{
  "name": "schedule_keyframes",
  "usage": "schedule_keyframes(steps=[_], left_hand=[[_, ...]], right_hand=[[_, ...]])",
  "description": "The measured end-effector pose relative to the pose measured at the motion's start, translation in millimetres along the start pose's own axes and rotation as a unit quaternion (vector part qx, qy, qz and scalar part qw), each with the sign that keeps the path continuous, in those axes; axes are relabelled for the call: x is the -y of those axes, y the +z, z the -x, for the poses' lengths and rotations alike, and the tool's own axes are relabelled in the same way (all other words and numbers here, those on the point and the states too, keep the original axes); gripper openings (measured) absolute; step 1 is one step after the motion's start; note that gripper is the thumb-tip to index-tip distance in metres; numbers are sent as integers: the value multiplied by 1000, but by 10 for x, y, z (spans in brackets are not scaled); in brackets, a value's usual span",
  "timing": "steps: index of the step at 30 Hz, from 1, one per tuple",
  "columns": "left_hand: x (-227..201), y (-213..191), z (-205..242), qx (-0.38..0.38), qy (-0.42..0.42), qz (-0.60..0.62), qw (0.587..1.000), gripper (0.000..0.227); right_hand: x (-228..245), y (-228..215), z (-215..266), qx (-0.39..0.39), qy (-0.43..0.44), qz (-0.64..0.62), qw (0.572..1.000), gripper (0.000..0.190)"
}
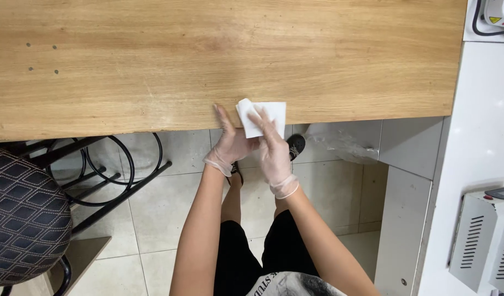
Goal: Cleaning and tidying up a workshop area by wiping a desk and arranging stools.
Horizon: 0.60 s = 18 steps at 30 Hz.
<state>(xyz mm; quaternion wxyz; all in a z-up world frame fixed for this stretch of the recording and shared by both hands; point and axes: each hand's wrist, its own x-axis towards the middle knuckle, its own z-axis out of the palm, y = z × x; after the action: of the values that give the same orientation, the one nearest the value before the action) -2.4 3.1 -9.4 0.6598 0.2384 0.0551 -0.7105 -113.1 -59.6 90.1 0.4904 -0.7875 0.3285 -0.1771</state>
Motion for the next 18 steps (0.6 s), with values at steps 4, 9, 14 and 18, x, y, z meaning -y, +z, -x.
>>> schedule_keyframes(steps=[4, 9, 14, 18], left_hand=[[62, -94, 8, 55, 26, -17, 998, 148], [-19, -8, 11, 2, -27, 7, 1000, 149], [-78, -77, 82, 42, -13, 13, 999, 161], [-91, -113, 148, 36, 2, 16, 999, 159]], right_hand=[[-15, -97, 113, 28, 37, -94, 994, 56], [119, -764, -252, -140, 283, -271, 909, 35], [-568, -1391, -985, -94, -12, -69, 993, 45], [-738, -1017, -1234, -71, 11, -13, 997, 46]])
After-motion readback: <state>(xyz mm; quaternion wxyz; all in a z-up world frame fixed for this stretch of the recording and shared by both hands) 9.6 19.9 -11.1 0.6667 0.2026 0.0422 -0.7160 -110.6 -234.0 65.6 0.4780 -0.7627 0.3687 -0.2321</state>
